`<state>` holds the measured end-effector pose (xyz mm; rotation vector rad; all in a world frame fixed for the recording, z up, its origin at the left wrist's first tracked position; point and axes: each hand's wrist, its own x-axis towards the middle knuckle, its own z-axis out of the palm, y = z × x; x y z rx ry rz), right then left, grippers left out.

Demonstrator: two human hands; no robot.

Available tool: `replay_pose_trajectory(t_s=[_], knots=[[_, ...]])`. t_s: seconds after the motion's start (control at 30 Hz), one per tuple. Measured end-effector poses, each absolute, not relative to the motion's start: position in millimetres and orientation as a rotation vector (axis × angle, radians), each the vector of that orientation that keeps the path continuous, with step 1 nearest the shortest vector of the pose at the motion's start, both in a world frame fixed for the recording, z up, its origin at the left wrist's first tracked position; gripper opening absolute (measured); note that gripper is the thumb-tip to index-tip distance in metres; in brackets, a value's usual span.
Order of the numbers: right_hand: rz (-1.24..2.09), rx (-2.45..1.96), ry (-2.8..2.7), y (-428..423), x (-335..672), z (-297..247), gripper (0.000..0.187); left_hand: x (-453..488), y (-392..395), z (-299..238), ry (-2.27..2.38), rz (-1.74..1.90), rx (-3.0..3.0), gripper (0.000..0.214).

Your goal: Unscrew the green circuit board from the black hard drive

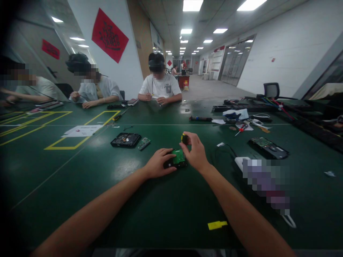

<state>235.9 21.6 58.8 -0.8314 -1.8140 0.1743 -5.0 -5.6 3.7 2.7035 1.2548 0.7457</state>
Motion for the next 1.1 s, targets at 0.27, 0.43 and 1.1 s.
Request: replay_pose_trajectory(t_s=[0.27, 0.43, 1.1], knots=[[0.230, -0.844, -1.777, 9, 248, 50, 0.053, -5, -15, 9, 1.147, 0.746, 2.707, 0.064], [0.218, -0.854, -1.771, 3, 250, 47, 0.056, -3, -25, 8, 1.132, 0.738, 2.670, 0.064], [0.214, -0.887, -1.765, -7, 248, 48, 0.059, -4, -28, 4, 1.134, 0.821, 2.635, 0.066]])
